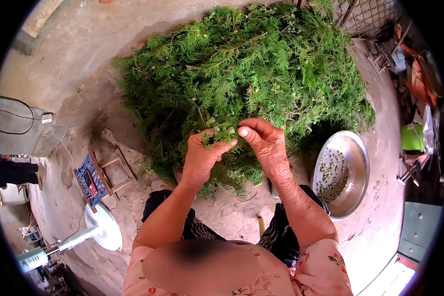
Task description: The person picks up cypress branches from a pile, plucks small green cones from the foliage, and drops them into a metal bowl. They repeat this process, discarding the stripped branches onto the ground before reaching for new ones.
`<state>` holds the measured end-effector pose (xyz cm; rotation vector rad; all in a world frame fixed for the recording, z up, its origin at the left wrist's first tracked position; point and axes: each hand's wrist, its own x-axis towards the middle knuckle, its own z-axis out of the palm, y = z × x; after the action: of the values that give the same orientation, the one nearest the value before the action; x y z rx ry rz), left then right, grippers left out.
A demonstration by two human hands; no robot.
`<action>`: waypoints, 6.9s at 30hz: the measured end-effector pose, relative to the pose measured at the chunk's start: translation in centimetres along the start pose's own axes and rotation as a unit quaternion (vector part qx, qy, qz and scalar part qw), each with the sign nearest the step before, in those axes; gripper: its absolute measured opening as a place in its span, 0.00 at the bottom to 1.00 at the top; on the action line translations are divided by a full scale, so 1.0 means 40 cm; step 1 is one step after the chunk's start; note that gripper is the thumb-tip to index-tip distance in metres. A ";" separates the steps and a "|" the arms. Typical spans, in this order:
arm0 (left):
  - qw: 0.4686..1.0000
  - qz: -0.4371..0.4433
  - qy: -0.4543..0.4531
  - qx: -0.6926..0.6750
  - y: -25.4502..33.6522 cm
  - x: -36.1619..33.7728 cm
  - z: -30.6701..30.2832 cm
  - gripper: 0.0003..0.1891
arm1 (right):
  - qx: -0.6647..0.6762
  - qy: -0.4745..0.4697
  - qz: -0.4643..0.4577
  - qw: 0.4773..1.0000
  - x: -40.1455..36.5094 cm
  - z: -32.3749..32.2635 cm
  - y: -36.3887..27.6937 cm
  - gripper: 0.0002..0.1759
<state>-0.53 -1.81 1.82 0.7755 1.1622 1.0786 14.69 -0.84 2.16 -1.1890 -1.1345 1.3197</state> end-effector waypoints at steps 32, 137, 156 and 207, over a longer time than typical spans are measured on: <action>0.957 -0.156 -0.120 -0.212 0.005 -0.006 -0.034 0.07 | 0.372 -0.120 0.206 0.897 -0.009 -0.016 -0.020 0.16; 0.997 -0.025 -0.037 0.066 0.053 -0.037 0.054 0.10 | 0.002 -0.061 0.063 0.996 -0.012 -0.030 -0.014 0.08; 0.996 -0.086 0.006 0.003 0.001 -0.016 -0.004 0.11 | 0.156 -0.096 0.216 0.959 -0.013 -0.038 -0.008 0.06; 0.975 0.021 -0.175 0.137 0.007 -0.002 -0.035 0.08 | 0.238 -0.097 0.178 0.950 0.012 -0.043 -0.015 0.13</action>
<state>-1.94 -1.89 1.75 1.1614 1.0036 0.7814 16.44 -0.26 2.60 -0.9386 -0.6837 1.8947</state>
